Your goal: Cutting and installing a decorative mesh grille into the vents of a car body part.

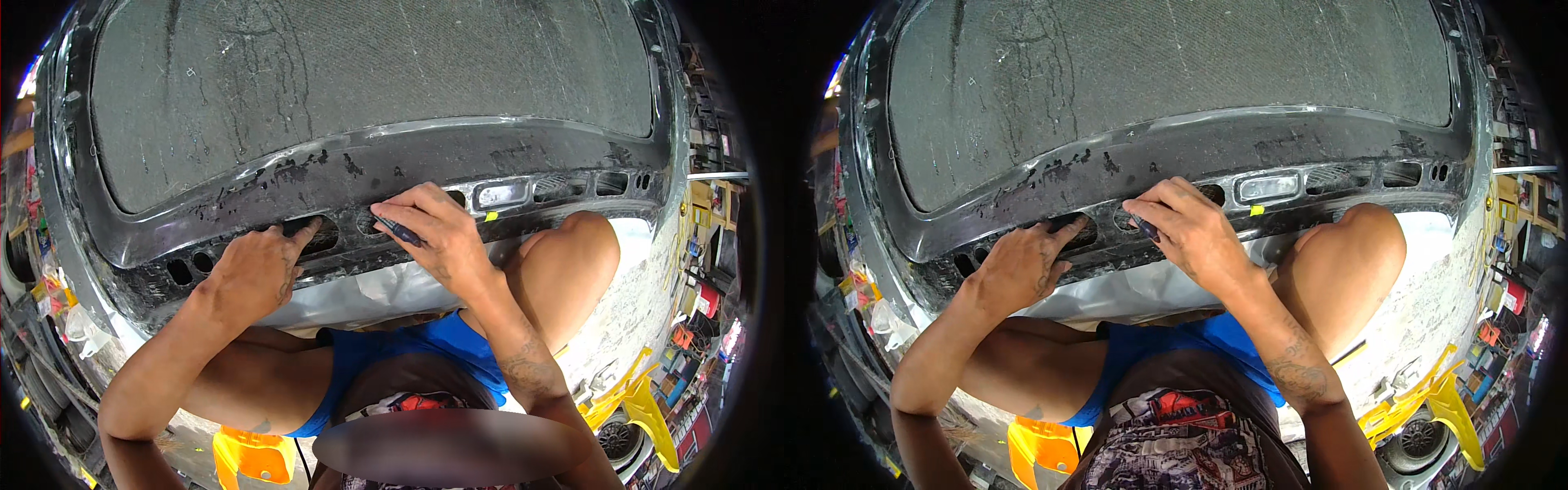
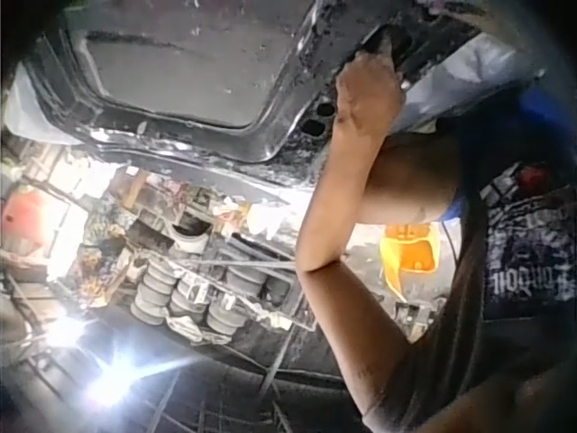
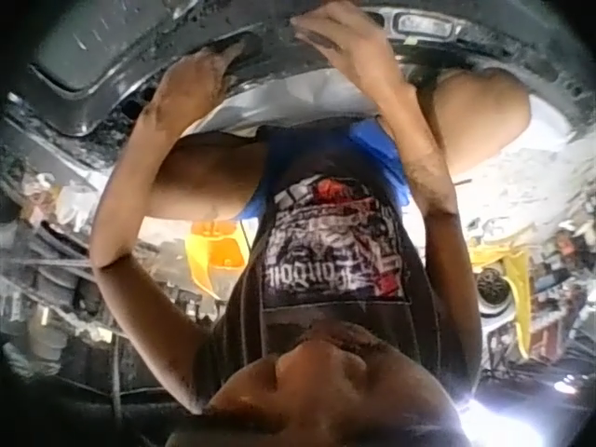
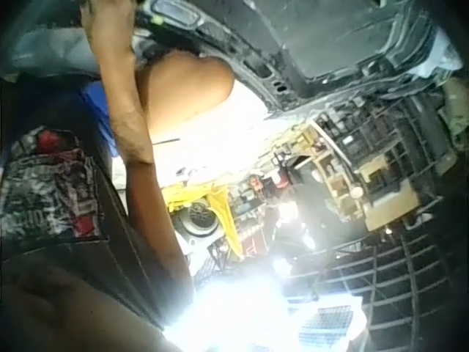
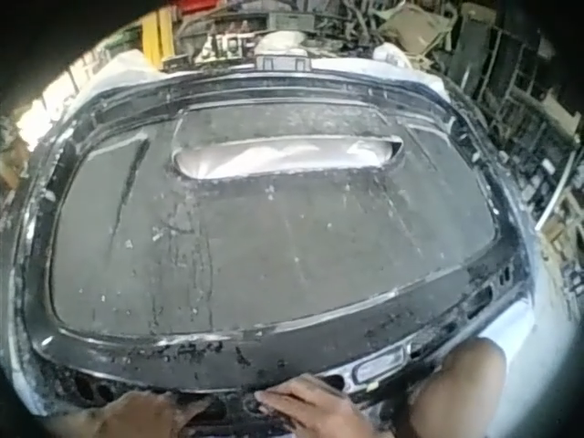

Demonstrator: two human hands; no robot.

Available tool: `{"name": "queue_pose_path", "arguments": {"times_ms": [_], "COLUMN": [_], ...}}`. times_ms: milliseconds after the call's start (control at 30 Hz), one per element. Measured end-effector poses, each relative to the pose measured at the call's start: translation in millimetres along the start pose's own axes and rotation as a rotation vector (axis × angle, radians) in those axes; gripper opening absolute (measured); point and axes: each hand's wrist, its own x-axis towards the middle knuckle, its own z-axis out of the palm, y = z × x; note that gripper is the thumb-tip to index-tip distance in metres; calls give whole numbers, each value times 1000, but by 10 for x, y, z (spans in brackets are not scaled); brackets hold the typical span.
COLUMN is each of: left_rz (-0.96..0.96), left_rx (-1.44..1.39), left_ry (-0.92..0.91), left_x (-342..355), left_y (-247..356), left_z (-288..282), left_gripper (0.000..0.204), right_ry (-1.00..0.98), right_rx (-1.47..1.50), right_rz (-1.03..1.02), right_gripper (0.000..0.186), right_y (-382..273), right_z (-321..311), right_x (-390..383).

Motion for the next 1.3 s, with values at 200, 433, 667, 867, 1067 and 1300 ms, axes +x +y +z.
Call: {"name": "queue_pose_path", "arguments": {"times_ms": [200,433,667,867,1067,1300], "left_rz": [-21,-19,-30,-16,-8,17], "left_rx": [16,-2,-13,2,-26,-20], "left_ry": [-17,3,-3,14,-52,7], "left_x": [-3,5,2,12,11,0], "left_y": [26,25,39,27,34,-37], "left_z": [-5,12,-9,-1,-87,14], "left_gripper": [67,69,69,67,68,68], "right_ry": [5,32,23,34,51,58], "right_rx": [-13,-98,36,-6,-32,105], "right_rz": [25,20,131,125,120,178], "right_gripper": [32,31,33,30,31,27], "right_y": [-12,-59,-27,-1,-57,-109], "right_z": [28,113,197,229,239,147], "right_x": [-22,-101,-157,-175,-152,-118]}}
